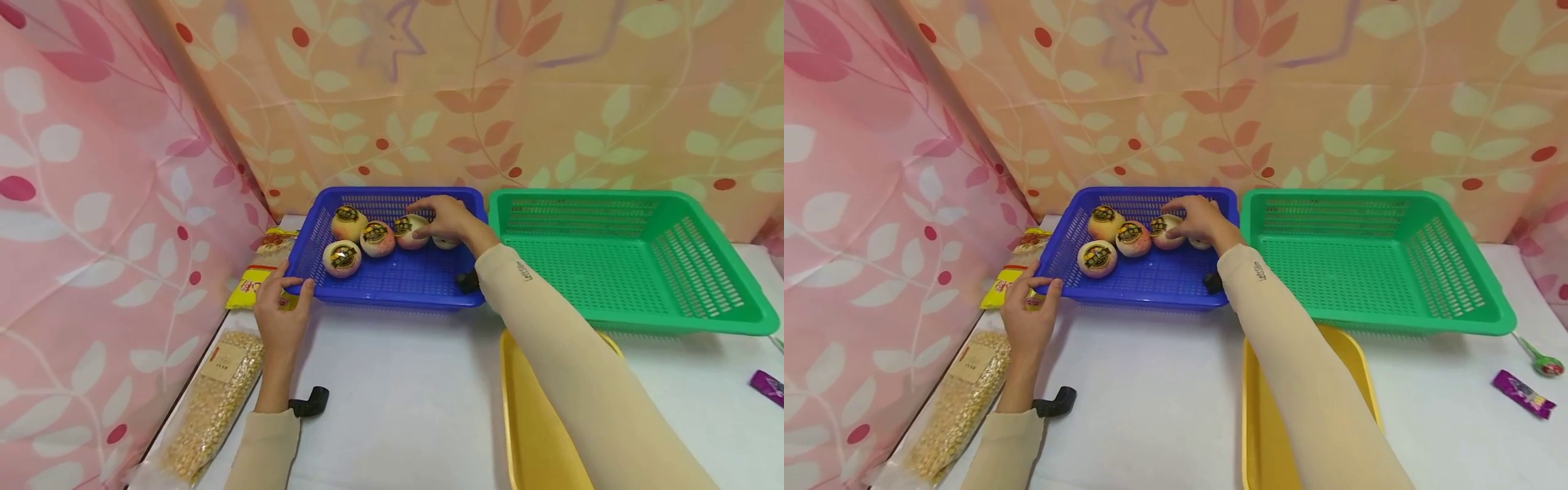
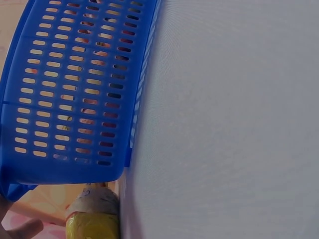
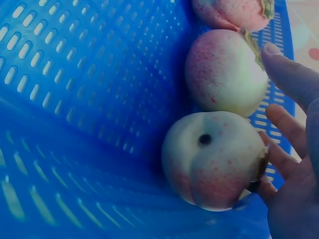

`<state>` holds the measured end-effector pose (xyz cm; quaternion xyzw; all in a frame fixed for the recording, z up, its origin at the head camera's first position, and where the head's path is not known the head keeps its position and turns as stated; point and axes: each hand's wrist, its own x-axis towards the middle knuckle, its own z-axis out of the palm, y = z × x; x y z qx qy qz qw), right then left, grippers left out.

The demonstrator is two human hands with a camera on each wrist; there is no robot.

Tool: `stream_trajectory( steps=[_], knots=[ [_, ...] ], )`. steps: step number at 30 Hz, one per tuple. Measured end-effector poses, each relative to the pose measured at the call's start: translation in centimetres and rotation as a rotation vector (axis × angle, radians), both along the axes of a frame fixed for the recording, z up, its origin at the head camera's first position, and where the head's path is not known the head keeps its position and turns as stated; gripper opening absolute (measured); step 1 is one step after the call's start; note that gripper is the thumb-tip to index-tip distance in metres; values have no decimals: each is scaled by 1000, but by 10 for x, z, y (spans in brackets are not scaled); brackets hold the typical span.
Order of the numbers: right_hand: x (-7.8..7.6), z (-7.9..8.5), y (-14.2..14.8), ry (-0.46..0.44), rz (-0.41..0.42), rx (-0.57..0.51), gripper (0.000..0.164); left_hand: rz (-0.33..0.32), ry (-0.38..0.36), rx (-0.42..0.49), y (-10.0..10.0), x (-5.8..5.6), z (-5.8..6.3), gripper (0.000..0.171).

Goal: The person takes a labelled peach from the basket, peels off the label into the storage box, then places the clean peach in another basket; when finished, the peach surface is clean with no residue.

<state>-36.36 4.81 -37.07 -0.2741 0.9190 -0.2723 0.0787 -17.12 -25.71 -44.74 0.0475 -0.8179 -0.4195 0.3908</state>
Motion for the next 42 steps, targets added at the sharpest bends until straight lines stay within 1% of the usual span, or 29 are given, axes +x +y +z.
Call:
stream_trajectory(
  steps=[5,9,15,24,29,35,42],
  knots=[
    [-2,-12,-2,4,-43,12,69,-7,4,-2,0,-1,-2,22],
    [-1,-16,-6,20,-60,38,74,-5,-1,1,0,-1,-1,21],
    [-2,-17,-6,55,-48,124,75,-11,-5,9,1,-1,-1,20],
    [-3,-19,-6,93,-15,199,78,-17,-20,13,3,0,0,21],
    [-3,-21,-7,111,-5,210,81,-27,-5,9,3,0,1,19],
    [-2,-23,-9,141,-10,207,77,-35,8,9,2,-1,0,18],
    [-2,-21,-10,131,-2,183,71,-23,-10,10,1,-1,-1,19]
  ],
)
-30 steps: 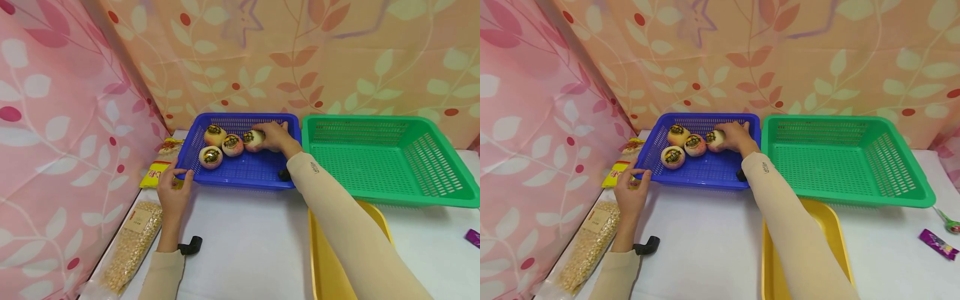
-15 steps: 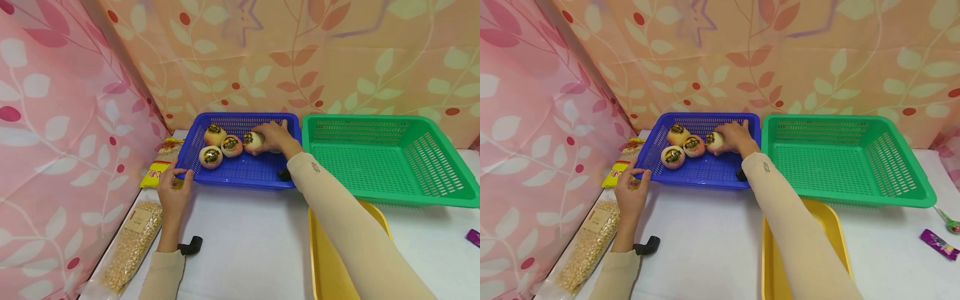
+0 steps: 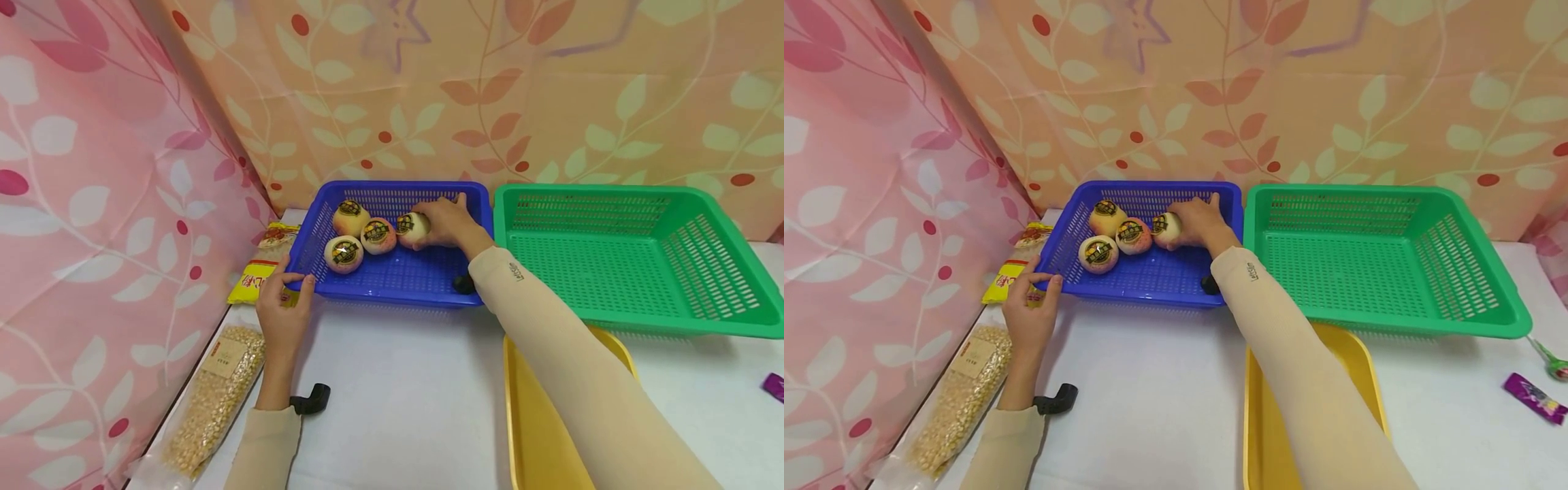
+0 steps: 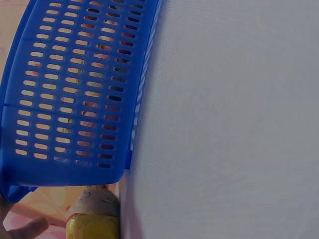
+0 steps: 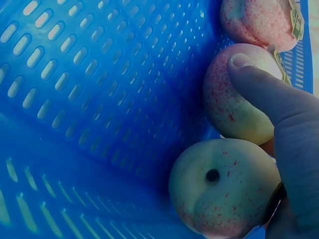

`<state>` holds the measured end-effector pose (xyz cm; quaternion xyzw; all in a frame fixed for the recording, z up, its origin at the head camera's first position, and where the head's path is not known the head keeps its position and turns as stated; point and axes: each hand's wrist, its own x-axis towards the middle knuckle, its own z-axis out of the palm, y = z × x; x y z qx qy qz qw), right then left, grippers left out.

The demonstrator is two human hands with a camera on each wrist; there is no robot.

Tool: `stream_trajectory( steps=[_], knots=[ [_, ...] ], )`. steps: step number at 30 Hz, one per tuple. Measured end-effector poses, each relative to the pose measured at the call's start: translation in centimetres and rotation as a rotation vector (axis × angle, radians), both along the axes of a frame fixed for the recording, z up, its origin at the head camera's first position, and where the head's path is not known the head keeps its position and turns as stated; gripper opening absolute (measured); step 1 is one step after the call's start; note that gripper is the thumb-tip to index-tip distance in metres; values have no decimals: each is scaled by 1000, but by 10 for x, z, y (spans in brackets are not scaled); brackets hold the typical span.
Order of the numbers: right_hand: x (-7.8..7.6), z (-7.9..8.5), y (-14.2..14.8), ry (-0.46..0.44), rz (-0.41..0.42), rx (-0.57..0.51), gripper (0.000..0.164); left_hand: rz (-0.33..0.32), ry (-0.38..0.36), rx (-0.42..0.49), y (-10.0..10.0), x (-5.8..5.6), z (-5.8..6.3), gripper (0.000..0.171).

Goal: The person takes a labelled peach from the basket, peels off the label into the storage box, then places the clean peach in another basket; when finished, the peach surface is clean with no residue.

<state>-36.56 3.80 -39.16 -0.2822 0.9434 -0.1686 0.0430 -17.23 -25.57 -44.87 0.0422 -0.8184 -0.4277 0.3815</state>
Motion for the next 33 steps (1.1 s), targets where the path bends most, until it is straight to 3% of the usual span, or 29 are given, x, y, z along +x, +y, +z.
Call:
stream_trajectory(
  steps=[10,21,33],
  knots=[
    [-3,2,0,-20,-15,-31,70,6,0,3,0,0,0,20],
    [-6,15,11,-57,-36,-122,75,-10,-6,10,1,0,0,22],
    [8,51,13,17,24,-292,71,-7,22,-25,-2,-1,3,20]
  ],
)
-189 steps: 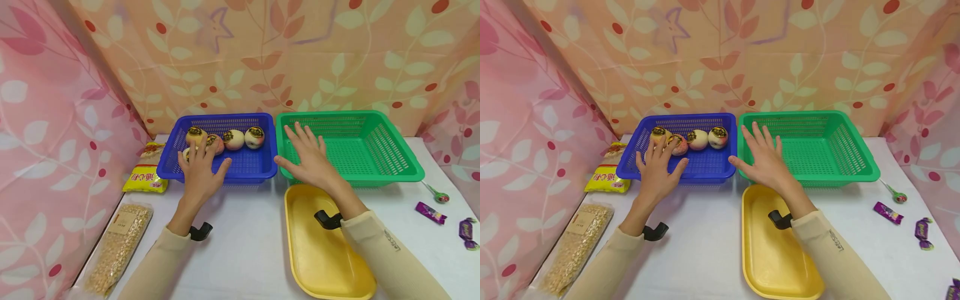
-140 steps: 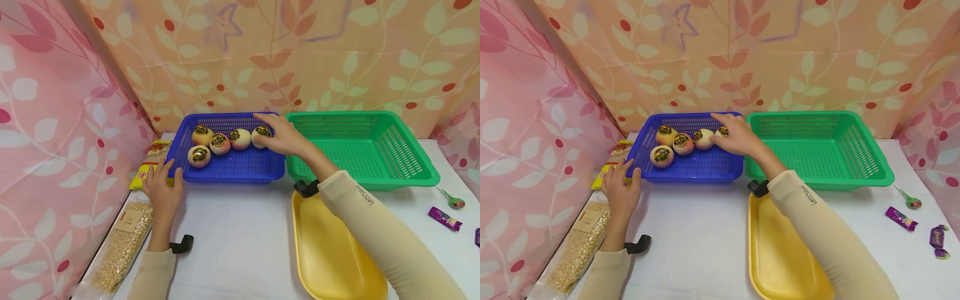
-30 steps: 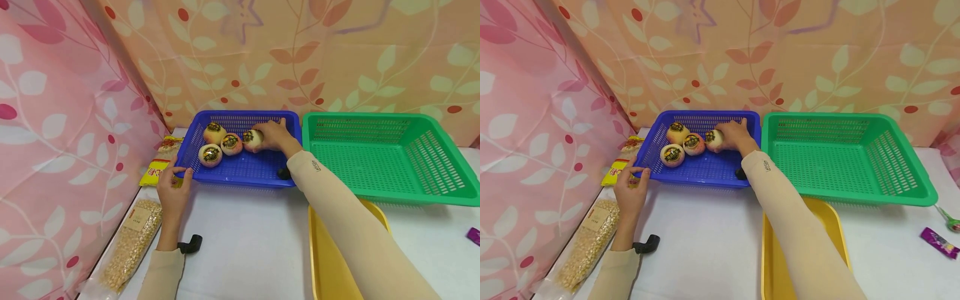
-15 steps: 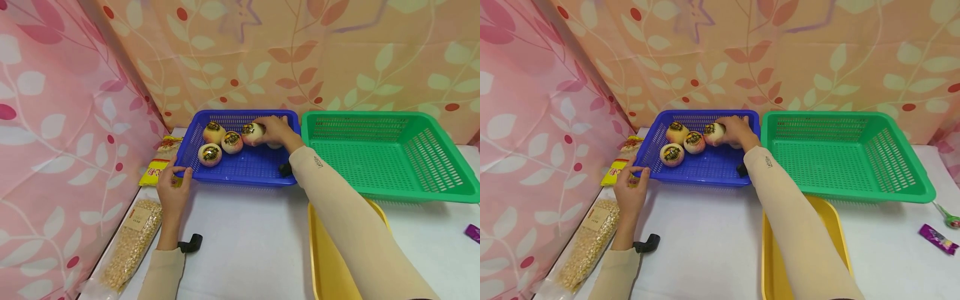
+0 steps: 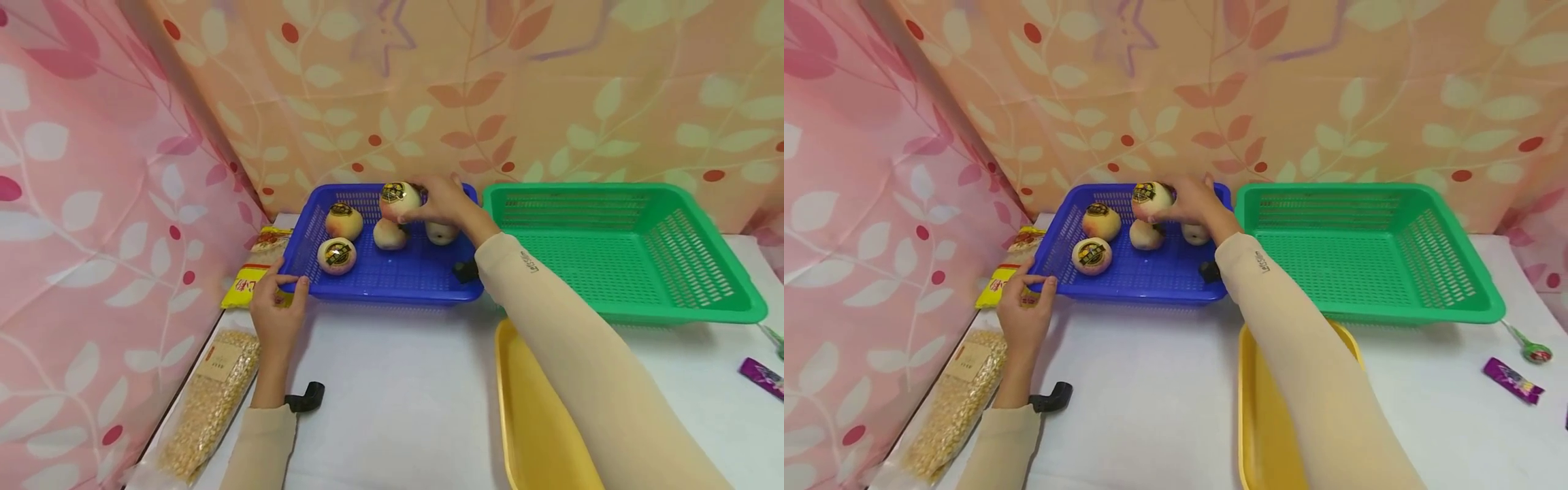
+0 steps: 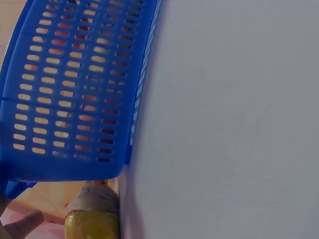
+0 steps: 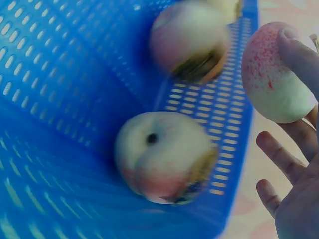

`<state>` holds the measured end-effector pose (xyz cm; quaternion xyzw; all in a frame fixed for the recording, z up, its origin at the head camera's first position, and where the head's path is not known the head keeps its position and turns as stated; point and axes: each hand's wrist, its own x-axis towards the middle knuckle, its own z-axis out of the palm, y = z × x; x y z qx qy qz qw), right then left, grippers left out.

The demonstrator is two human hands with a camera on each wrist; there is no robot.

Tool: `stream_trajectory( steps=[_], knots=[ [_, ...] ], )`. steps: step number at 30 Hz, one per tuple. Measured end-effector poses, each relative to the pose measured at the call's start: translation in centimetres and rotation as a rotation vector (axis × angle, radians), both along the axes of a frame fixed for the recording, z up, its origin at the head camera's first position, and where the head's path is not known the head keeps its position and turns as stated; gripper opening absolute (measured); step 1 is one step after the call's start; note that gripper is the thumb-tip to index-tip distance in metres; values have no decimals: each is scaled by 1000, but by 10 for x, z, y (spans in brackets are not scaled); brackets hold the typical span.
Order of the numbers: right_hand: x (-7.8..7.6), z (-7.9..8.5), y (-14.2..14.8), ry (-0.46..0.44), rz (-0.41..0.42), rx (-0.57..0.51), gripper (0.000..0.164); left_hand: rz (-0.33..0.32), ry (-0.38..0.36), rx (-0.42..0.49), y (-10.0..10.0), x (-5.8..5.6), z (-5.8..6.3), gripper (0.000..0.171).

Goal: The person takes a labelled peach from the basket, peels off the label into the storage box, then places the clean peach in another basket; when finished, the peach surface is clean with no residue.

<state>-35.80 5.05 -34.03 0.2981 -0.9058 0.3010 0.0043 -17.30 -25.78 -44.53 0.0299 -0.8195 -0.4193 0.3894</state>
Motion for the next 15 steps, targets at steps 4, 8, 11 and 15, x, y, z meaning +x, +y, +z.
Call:
stream_trajectory(
  steps=[4,8,11,15],
  knots=[
    [6,13,4,-25,35,-94,74,-21,20,-23,-5,-6,-1,20],
    [13,28,9,-10,70,-164,75,-29,25,-43,-8,-12,-4,20],
    [20,40,14,8,97,-186,74,-36,34,-45,-10,-17,-5,20],
    [32,52,19,54,154,-204,72,-43,46,-33,-11,-24,-7,20]
  ],
)
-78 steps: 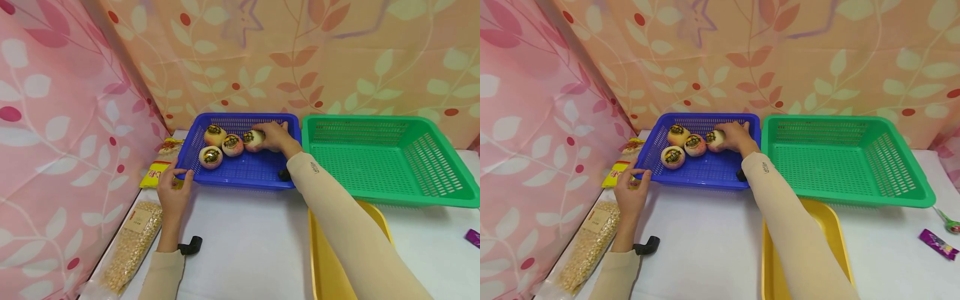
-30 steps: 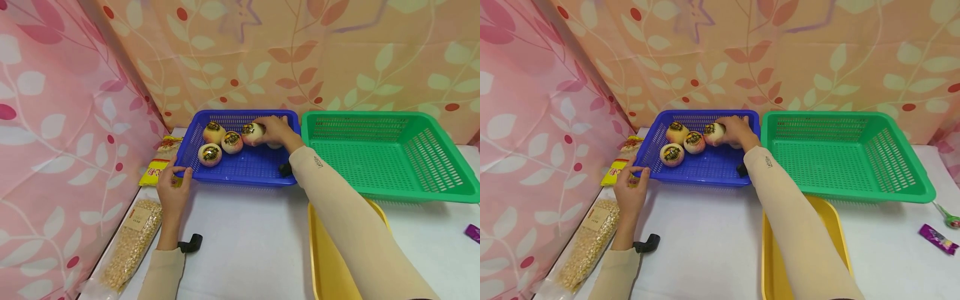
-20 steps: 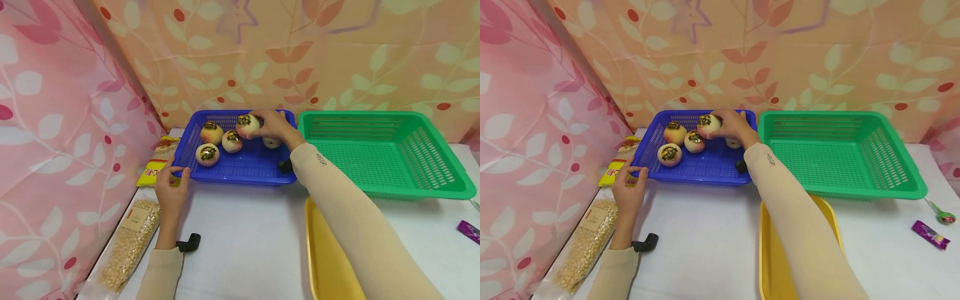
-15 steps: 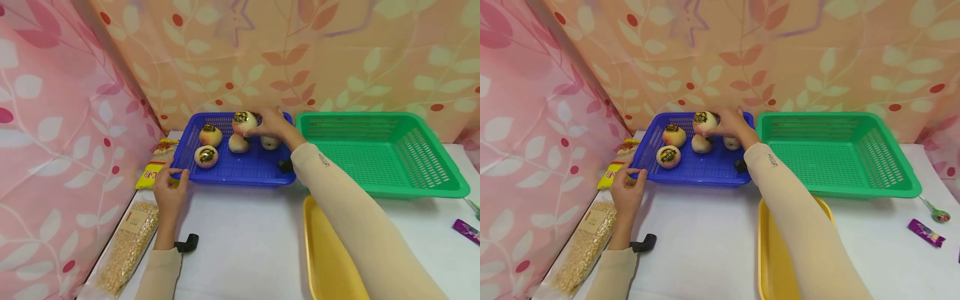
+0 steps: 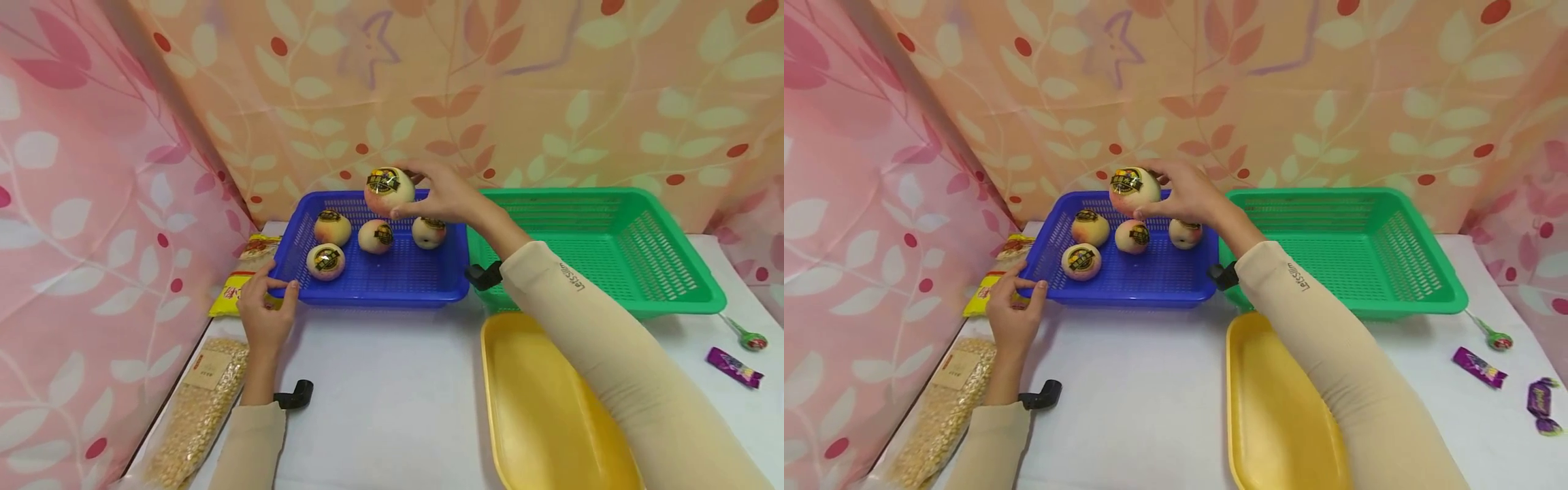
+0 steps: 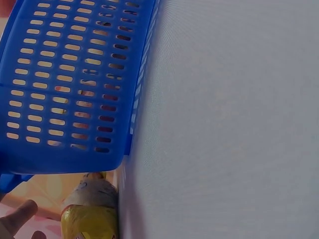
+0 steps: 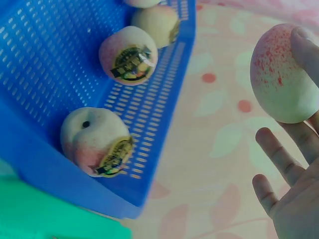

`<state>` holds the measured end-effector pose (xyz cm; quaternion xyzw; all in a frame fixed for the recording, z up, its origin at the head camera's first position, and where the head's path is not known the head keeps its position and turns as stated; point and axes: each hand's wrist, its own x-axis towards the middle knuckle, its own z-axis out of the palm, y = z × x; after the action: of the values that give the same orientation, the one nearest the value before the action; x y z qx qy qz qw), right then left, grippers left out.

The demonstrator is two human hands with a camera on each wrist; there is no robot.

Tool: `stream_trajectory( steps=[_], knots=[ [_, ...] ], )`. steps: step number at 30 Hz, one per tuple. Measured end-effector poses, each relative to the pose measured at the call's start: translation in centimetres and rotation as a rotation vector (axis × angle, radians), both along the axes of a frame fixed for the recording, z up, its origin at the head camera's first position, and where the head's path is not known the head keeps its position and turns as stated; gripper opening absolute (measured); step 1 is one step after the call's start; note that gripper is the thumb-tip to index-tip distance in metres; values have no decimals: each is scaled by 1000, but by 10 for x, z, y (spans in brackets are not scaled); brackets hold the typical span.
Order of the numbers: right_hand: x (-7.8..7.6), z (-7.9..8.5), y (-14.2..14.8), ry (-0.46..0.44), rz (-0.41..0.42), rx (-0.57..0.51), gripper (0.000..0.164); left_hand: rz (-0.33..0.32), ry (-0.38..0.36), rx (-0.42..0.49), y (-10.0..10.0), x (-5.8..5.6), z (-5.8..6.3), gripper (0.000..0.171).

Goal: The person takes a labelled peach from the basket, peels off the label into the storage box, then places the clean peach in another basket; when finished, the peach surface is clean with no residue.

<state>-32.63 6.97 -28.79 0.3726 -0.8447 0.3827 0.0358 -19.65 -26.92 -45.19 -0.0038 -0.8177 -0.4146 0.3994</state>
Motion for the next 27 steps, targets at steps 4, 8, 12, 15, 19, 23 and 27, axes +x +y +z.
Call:
stream_trajectory(
  steps=[4,8,12,15,19,23,27],
  knots=[
    [15,9,6,88,34,6,73,-2,13,10,0,-6,-1,20],
    [32,15,11,168,53,24,73,-4,45,10,-1,-12,-2,21],
    [49,15,16,178,63,44,74,0,52,0,-3,-16,-3,22],
    [63,14,21,171,73,60,76,3,41,1,-4,-18,-3,22],
    [79,9,27,179,75,80,77,6,35,6,-4,-18,0,23],
    [94,2,31,160,86,84,79,13,39,12,-5,-16,2,22],
    [106,-7,34,162,100,100,80,25,40,22,-8,-13,3,21]
  ],
)
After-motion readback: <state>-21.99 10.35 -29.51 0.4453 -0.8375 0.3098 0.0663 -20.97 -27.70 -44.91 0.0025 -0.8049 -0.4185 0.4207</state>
